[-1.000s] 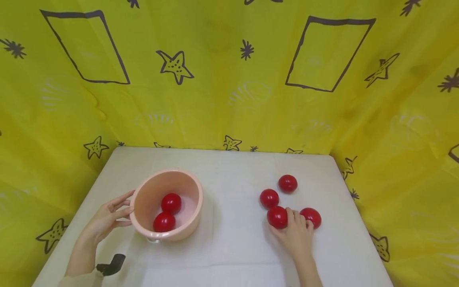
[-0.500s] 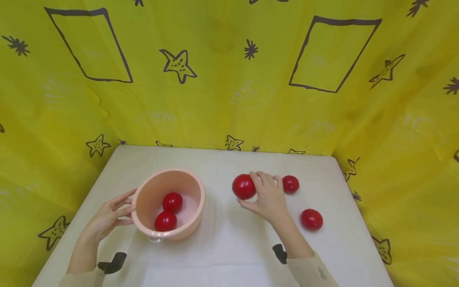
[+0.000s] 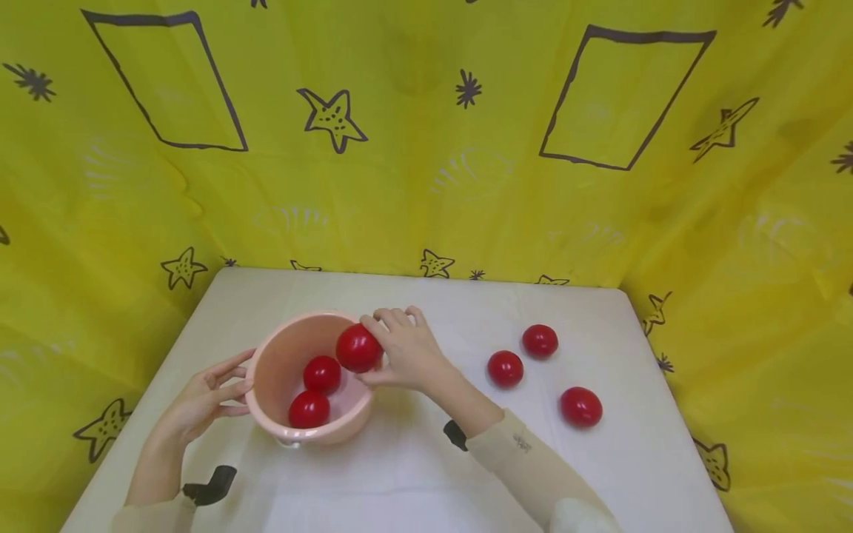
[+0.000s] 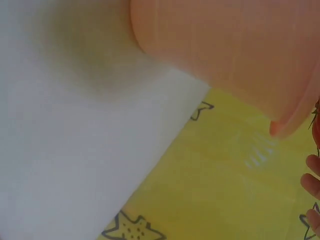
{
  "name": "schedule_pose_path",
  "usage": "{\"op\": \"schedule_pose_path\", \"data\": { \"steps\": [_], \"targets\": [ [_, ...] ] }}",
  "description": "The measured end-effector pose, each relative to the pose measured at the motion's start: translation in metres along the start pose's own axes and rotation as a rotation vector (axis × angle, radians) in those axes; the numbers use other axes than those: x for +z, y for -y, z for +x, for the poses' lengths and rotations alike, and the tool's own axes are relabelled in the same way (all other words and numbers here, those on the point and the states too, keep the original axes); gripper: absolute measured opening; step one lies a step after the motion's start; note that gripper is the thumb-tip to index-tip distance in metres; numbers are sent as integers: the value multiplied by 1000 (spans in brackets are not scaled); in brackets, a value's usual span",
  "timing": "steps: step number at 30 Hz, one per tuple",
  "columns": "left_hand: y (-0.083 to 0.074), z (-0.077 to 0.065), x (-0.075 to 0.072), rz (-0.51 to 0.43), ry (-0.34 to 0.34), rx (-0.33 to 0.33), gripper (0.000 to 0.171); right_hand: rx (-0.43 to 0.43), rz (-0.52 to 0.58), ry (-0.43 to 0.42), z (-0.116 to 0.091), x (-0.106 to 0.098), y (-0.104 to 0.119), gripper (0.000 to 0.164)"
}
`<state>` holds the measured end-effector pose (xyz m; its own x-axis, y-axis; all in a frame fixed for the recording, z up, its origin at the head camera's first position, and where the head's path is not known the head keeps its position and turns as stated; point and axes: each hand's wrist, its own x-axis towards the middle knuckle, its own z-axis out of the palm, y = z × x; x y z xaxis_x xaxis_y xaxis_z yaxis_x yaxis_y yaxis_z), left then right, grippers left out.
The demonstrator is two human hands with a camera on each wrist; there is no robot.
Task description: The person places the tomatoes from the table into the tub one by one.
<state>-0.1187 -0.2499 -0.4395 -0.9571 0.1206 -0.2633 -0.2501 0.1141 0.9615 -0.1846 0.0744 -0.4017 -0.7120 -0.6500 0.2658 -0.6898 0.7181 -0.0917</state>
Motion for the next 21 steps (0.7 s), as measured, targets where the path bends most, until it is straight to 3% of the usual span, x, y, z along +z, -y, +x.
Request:
{"op": "schedule_pose_path", "data": {
  "steps": [7, 21],
  "targets": [
    [0, 1, 1, 11, -9, -7, 63, -143, -31, 236, 26, 20, 23, 78],
    [-1, 0, 2, 6, -13, -19, 62, -338, -269, 521, 58, 46, 40, 79]
  ]
}}
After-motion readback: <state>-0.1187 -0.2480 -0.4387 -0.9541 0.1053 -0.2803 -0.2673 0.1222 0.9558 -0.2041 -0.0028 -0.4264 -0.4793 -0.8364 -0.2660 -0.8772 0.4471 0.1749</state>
